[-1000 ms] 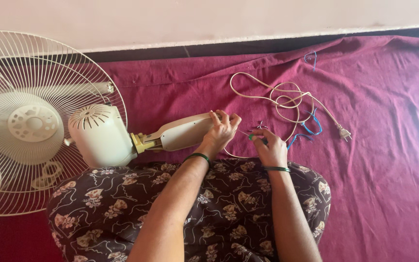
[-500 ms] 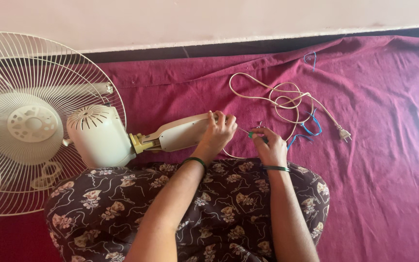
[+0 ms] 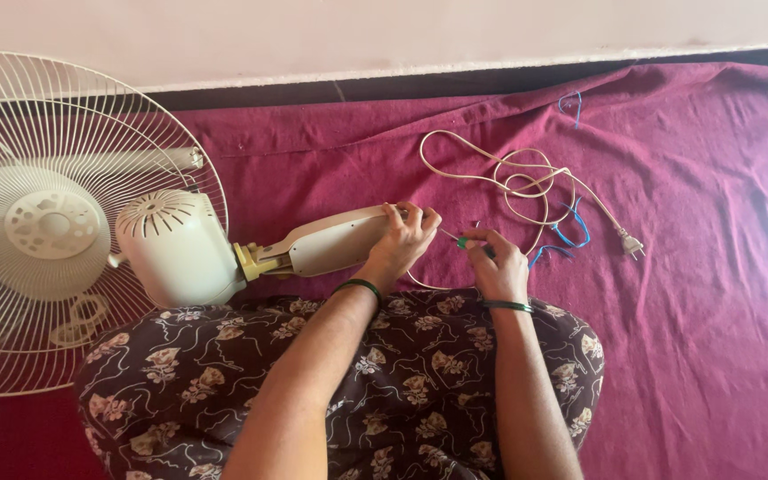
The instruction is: The person sits on the floor and uses a screwdriver to remove screws from the back cover of an electric fan. They remove the cover to expose the internal wiring and components, then continue to manipulate the internal parts with the screwdriver.
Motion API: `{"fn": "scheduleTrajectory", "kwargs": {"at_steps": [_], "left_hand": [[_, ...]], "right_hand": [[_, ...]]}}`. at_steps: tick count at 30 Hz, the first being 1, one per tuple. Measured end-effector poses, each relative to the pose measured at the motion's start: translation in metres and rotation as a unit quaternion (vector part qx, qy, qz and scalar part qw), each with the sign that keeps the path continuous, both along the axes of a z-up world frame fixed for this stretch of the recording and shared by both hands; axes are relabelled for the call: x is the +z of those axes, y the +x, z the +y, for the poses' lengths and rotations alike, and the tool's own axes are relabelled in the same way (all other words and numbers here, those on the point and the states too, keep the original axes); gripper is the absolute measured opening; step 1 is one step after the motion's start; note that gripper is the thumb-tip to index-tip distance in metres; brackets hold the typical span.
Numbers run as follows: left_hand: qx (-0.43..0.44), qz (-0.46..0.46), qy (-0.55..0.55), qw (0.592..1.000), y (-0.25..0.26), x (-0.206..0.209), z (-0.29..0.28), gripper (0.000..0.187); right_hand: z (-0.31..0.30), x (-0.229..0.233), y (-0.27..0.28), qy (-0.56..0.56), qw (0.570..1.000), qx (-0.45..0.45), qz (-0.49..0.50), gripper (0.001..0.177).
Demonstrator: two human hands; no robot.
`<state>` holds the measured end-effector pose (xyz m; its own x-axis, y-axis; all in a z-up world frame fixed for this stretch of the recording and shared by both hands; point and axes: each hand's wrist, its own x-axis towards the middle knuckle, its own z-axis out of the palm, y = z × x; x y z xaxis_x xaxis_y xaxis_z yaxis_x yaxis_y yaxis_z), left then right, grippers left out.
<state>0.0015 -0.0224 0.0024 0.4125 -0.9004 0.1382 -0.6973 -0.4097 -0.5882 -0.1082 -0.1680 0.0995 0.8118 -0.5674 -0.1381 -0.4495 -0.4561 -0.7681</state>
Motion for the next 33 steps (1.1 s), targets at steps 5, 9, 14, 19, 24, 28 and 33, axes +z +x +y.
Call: {"fn": "scheduleTrajectory", "kwargs": {"at_steps": [5, 9, 14, 19, 24, 28, 33], "left_hand": [[-0.037, 0.018, 0.033, 0.999, 0.011, -0.005, -0.008, 0.026], [-0.017, 0.077, 0.020, 0.997, 0.012, -0.004, -0.007, 0.025], [0.011, 0.117, -0.136, 0.984, 0.000, 0.003, 0.005, 0.038], [-0.013, 0.205, -0.312, 0.928, -0.004, 0.010, 0.028, 0.019], [0.006, 0.289, -0.300, 0.909, 0.002, 0.008, 0.027, 0.007], [-0.024, 0.256, -0.284, 0.924, 0.005, 0.002, 0.025, 0.012], [-0.017, 0.222, -0.254, 0.941, 0.005, -0.006, 0.021, 0.017]], "right_hand": [[-0.002, 0.006, 0.003, 0.030, 0.999, -0.028, 0.008, 0.026], [0.000, 0.011, 0.008, 0.055, 0.997, -0.043, 0.028, 0.025], [-0.001, 0.009, 0.008, 0.079, 0.995, -0.057, 0.035, 0.026], [-0.002, 0.002, 0.009, 0.041, 0.999, -0.031, 0.007, 0.027], [-0.001, -0.001, 0.009, 0.044, 0.998, -0.031, 0.013, 0.027], [0.001, -0.002, 0.008, 0.040, 0.999, -0.030, 0.016, 0.027], [0.004, 0.000, 0.011, 0.022, 0.999, -0.021, 0.010, 0.025]]}}
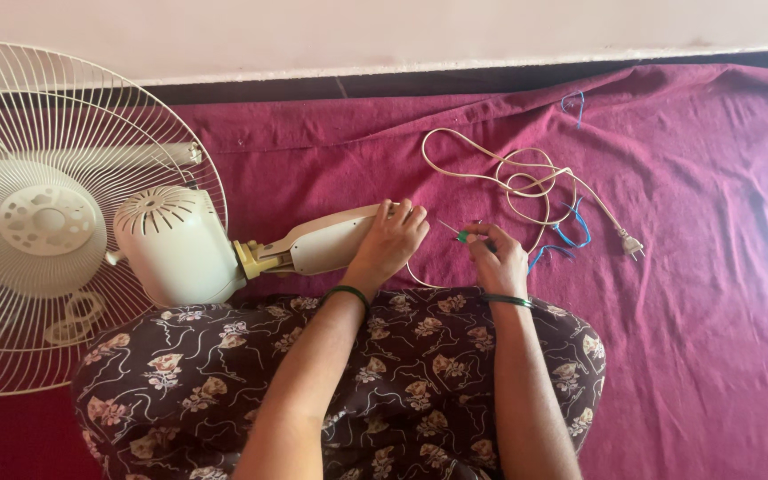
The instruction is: The person sits on the floor and uses a screwdriver to remove screws from the back cover of an electric fan. They remove the cover to expose the internal wiring and components, then continue to manipulate the internal parts with the screwdriver.
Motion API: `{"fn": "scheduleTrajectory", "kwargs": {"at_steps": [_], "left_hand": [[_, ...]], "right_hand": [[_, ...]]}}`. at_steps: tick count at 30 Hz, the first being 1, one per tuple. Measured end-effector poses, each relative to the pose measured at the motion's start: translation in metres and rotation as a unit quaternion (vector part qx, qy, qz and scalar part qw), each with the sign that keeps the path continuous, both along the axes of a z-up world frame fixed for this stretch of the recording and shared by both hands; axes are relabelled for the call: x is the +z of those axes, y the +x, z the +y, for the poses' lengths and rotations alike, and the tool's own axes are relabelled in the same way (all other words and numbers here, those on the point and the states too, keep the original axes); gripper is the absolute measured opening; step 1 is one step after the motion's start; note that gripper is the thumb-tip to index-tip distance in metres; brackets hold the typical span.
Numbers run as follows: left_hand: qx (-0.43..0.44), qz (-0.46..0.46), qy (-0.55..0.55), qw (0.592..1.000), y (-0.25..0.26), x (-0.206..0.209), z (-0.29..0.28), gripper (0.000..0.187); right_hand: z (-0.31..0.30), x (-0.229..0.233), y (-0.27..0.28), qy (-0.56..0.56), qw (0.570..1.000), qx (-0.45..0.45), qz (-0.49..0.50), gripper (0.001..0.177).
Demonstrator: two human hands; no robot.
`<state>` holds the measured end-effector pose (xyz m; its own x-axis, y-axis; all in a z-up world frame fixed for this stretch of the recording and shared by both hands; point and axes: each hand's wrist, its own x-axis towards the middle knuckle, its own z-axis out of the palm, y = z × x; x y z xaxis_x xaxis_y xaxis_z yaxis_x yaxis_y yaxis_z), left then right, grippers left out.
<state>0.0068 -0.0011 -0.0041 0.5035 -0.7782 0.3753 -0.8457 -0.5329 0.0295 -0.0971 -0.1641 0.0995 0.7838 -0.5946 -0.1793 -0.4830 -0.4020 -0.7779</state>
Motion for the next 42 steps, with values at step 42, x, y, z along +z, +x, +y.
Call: {"fn": "scheduleTrajectory", "kwargs": {"at_steps": [42], "left_hand": [[0.355, 0.185, -0.415, 0.817, -0.085, 0.034, 0.106, 0.057]], "right_hand": [[0.021, -0.041, 0.009, -0.147, 0.984, 0.098, 0.019, 0.023]]}}
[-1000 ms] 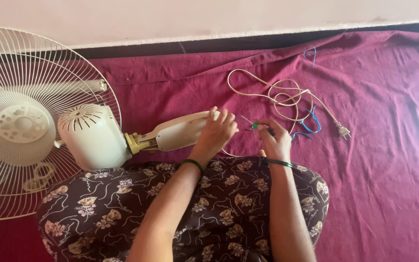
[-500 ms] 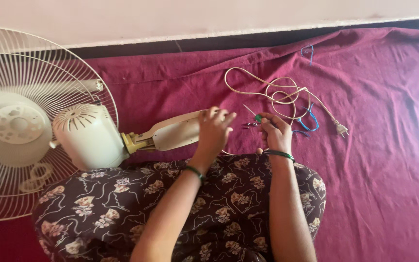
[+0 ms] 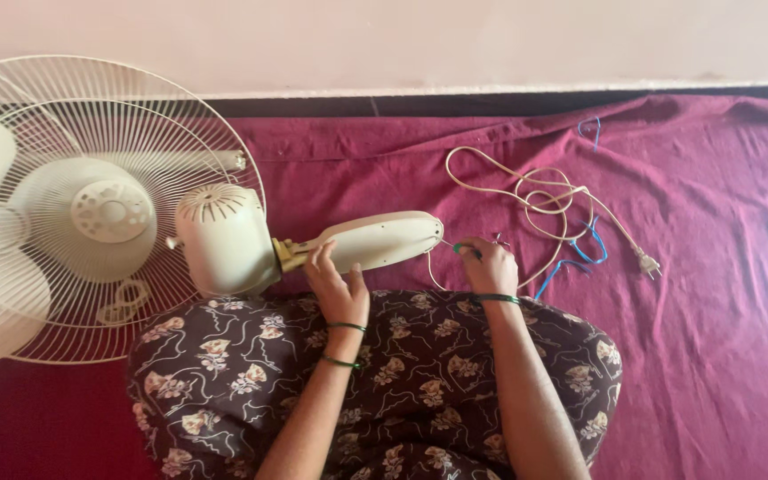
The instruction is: The person sits on the floor and uses a screwdriver to remove screws from the back cover of an electric fan. They remove the cover to expose the internal wiring and components, then continue to manipulate the internal parts with the screwdriver.
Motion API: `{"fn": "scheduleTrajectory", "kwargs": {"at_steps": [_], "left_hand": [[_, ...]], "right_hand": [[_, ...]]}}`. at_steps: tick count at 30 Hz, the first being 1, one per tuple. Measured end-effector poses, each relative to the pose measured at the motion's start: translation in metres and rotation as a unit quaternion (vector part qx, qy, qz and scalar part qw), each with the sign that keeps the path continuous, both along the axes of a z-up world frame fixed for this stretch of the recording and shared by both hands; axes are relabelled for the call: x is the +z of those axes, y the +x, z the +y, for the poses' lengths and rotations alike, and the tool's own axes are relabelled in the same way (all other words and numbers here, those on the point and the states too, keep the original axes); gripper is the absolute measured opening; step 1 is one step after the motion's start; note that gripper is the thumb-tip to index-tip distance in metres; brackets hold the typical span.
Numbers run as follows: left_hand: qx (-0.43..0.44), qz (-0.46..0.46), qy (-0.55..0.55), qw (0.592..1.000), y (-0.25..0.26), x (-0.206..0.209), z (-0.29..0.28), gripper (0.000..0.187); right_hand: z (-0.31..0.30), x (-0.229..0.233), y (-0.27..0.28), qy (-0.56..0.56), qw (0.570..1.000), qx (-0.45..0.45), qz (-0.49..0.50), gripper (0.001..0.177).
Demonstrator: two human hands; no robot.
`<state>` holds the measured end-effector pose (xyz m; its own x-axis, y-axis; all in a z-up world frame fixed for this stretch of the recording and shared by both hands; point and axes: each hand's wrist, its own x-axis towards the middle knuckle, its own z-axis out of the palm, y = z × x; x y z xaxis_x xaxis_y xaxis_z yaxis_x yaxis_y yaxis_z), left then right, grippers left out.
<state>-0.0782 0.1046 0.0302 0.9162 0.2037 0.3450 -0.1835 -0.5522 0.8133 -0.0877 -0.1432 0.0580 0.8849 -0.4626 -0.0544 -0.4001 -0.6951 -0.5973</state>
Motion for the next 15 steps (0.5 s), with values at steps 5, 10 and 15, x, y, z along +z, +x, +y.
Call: {"fn": "scheduleTrajectory", "kwargs": {"at_steps": [5, 10, 15], "left_hand": [[0.025, 0.026, -0.041, 0.999, -0.010, -0.003, -0.006, 0.066], [0.034, 0.044, -0.062, 0.997, -0.014, -0.009, -0.007, 0.076], [0.081, 0.191, -0.095, 0.974, -0.005, -0.017, -0.003, 0.051]], "right_hand": [[-0.001, -0.002, 0.000, 0.001, 1.000, 0.002, -0.022, 0.023], [-0.001, -0.013, 0.005, -0.032, 0.999, 0.016, -0.006, 0.023], [-0.006, -0.022, 0.011, -0.006, 1.000, 0.020, -0.010, 0.024]]}}
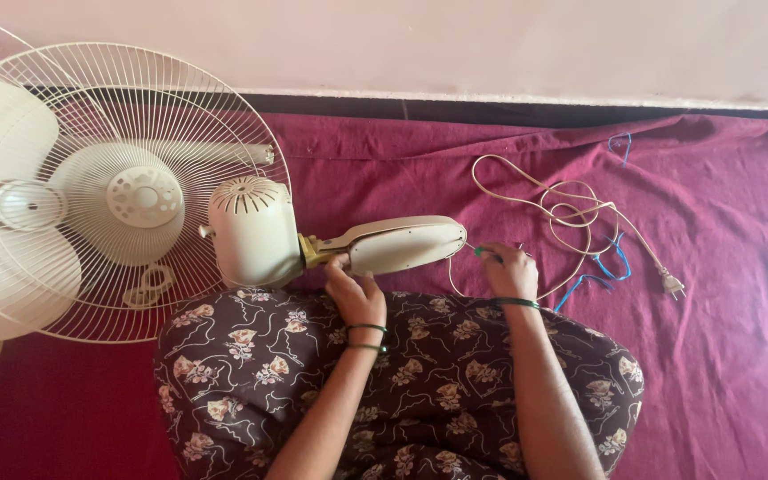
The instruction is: The person sits on the floor and uses a screwdriver to remove screws from the back cover of an electric fan. They remove the cover to expose the internal wiring and components, then continue to manipulate the internal parts with the screwdriver.
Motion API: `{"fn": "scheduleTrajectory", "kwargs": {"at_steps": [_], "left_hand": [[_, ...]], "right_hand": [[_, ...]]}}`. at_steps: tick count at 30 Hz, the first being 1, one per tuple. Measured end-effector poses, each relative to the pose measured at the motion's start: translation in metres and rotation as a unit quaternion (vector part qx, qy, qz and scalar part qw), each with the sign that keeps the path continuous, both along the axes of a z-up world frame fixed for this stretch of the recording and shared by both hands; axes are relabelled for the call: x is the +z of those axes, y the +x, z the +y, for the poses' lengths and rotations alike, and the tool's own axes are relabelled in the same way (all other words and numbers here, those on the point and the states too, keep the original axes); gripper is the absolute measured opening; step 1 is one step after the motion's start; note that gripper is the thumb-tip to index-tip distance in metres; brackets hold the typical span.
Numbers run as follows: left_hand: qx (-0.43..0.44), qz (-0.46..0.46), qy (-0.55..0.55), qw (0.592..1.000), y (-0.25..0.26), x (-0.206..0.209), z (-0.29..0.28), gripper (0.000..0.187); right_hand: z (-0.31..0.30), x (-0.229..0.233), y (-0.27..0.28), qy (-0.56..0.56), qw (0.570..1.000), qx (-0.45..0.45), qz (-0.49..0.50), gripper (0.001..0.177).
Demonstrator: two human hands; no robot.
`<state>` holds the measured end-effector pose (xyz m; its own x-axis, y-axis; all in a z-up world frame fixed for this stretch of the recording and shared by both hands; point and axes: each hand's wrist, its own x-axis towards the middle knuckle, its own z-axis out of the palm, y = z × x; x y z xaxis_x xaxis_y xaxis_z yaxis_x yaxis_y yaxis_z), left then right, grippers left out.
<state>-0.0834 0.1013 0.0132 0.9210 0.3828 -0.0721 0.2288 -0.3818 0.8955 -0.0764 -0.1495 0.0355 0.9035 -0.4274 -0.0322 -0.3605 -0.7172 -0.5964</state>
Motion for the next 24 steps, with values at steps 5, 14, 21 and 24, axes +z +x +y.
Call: {"fn": "scheduleTrajectory", "kwargs": {"at_steps": [5, 14, 21, 24], "left_hand": [[-0.044, -0.124, -0.048, 0.990, 0.005, 0.011, -0.008, 0.026], [-0.221, -0.286, -0.013, 0.932, 0.007, 0.067, -0.009, 0.016], [-0.198, -0.109, -0.290, 0.930, 0.037, 0.027, -0.007, 0.035], [-0.237, -0.086, -0.084, 0.964, 0.037, 0.007, -0.006, 0.043]], "right_hand": [[-0.004, 0.010, 0.000, 0.018, 0.999, -0.023, 0.023, 0.021], [-0.034, 0.055, -0.018, 0.404, 0.902, -0.112, -0.104, 0.023], [-0.019, 0.043, 0.000, 0.256, 0.962, -0.076, -0.064, 0.024], [-0.006, 0.032, 0.005, 0.118, 0.992, -0.041, -0.021, 0.025]]}}
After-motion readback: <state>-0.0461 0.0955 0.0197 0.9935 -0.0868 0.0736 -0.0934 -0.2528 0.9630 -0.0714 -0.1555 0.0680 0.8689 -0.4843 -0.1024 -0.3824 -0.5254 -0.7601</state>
